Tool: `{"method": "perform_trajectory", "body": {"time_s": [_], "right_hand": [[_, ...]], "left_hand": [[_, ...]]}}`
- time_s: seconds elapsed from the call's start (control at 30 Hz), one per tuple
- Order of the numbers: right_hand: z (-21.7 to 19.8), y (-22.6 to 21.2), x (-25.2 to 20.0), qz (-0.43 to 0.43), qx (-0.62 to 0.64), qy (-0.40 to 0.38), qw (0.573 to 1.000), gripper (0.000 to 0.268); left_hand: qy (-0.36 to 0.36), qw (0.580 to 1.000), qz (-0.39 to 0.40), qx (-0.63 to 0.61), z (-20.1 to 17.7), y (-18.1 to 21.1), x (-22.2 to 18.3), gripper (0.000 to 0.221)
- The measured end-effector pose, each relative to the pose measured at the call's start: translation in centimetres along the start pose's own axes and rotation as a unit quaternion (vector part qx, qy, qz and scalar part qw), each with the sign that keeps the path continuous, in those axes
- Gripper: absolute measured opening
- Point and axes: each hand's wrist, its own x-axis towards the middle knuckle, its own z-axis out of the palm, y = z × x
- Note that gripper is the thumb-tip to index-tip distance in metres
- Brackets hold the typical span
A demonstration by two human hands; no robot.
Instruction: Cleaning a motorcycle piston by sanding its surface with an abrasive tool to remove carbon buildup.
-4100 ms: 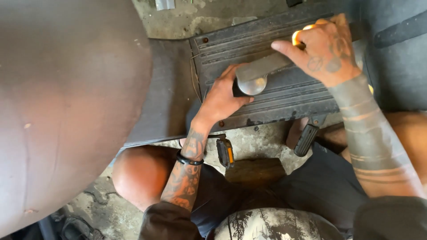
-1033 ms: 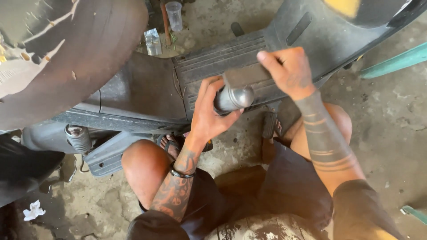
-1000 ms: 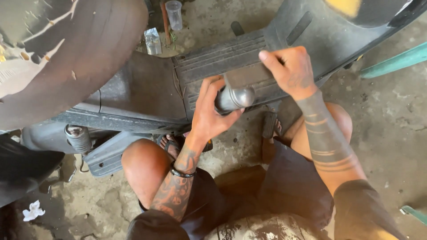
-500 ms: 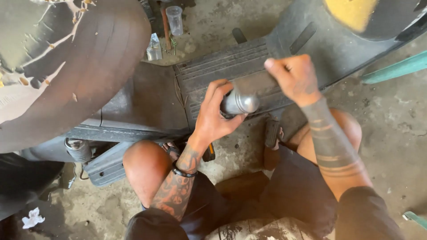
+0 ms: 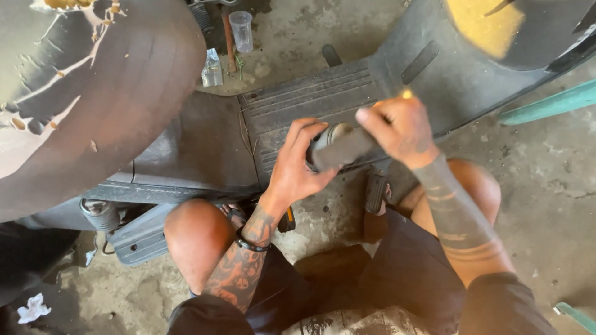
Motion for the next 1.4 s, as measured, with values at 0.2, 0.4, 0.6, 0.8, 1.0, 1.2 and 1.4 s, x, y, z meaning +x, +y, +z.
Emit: {"method": "perform_trajectory", "body": {"time_s": [0.2, 0.4, 0.6, 0.8, 1.0, 1.2, 1.4], "right_hand": [[0.2, -0.3, -0.6, -0.030, -0.035, 0.003, 0.999, 0.057], [-1.5, 3.4, 0.0, 0.012, -0.056, 0.024, 0.998, 0.063], [-0.4, 4.3, -0.8, 0.029, -0.011, 0.012, 0.999, 0.059], [0.0, 0.6, -1.5, -0.016, -0.002, -0.008, 1.000, 0.060], [-1.4, 2.3, -1.0, 0.003, -0.041, 0.025, 0.999, 0.059], [-1.4, 3.7, -0.6, 0.024, -0.050, 0.046, 0.997, 0.064], [-0.3, 0.3, -1.2, -0.012, -0.041, 0.015, 0.999, 0.060]], "left_hand": [[0.008, 1.000, 0.016, 0.001, 0.2, 0.2, 0.1, 0.055], [0.002, 1.000, 0.009, 0.028, 0.8, -1.2, -0.4, 0.065], [-0.011, 1.000, 0.004, 0.007, 0.6, -0.2, -0.2, 0.063], [-0.003, 0.999, 0.001, -0.035, 0.5, 0.9, -0.2, 0.052], [-0.017, 1.000, -0.006, -0.016, 0.2, 0.4, -0.1, 0.067], [0.001, 1.000, 0.008, -0.009, 0.6, -0.3, -0.1, 0.067], [-0.021, 0.999, 0.011, -0.032, 0.1, 1.3, 0.2, 0.061]]}}
